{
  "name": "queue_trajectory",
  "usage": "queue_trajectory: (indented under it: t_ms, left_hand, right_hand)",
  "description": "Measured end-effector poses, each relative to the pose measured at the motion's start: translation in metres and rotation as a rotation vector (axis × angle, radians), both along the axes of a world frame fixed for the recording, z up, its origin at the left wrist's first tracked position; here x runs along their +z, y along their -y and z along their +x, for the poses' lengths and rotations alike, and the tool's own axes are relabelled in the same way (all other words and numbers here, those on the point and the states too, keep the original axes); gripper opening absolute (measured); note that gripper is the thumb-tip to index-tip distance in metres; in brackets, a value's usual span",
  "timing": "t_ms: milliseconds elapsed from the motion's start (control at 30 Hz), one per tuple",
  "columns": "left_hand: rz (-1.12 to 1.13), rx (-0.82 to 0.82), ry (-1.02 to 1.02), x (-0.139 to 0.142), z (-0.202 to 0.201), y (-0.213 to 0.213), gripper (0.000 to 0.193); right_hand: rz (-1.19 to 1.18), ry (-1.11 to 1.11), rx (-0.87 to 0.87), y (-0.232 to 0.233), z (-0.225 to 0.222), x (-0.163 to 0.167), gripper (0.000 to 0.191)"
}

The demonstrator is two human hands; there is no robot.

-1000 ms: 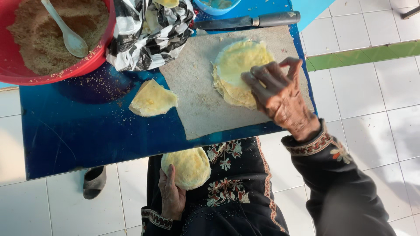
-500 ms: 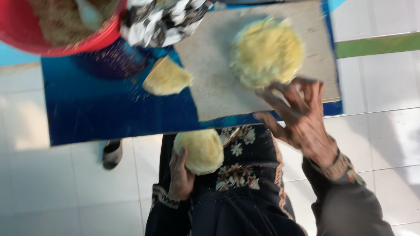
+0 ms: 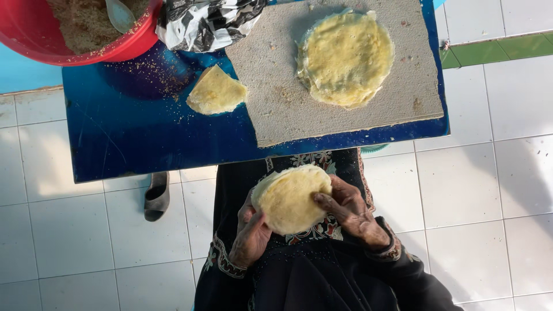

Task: The person sits at a blue table and stretches thin dough sheets by hand, pulling and thinning each piece between the fingers before placing it on a board. The stretched sheets are stacked into a growing pile on the board, with a red bowl of mixture, a knife, and a patterned cloth nearby.

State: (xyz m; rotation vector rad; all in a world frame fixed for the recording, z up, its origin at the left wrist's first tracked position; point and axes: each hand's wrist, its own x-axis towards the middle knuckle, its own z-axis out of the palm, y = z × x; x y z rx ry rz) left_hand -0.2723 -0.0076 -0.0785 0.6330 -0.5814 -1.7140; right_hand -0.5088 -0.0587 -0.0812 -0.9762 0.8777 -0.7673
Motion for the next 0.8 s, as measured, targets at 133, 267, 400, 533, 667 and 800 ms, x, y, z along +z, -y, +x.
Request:
queue_trajectory:
  t_ms: [133, 267, 400, 533, 667, 800]
  left_hand:
    - [0.060, -0.056, 0.137, 0.000, 0.008, -0.001, 0.056]
    - [0.099, -0.055, 0.506, 0.000, 0.005, -0.002, 0.036]
    - [0.083, -0.031, 0.430, -0.003, -0.004, -0.002, 0.024]
    - [0.262, 0.017, 0.374, -0.004, -0.015, -0.004, 0.018]
    - [0.341, 0.029, 0.413, -0.011, -0.025, 0.001, 0.019]
    - [0.263, 0.045, 0.365, -0.026, -0.041, 0.006, 0.019]
  right_hand:
    - [-0.054, -0.018, -0.008, 0.005, -0.015, -0.003, 0.039]
    - [-0.098, -0.182, -0.065, 0.010, -0.022, 0.002, 0.042]
    - [-0.084, -0.238, -0.127, 0.016, -0.020, 0.004, 0.049]
    - [-0.265, -0.177, -0.165, 0.023, -0.008, -0.008, 0.049]
    - [-0.883, -0.717, -0.277, 0.019, 0.002, -0.020, 0.048]
    - [-0.732, -0.484, -0.192, 0.003, 0.007, -0.025, 0.026]
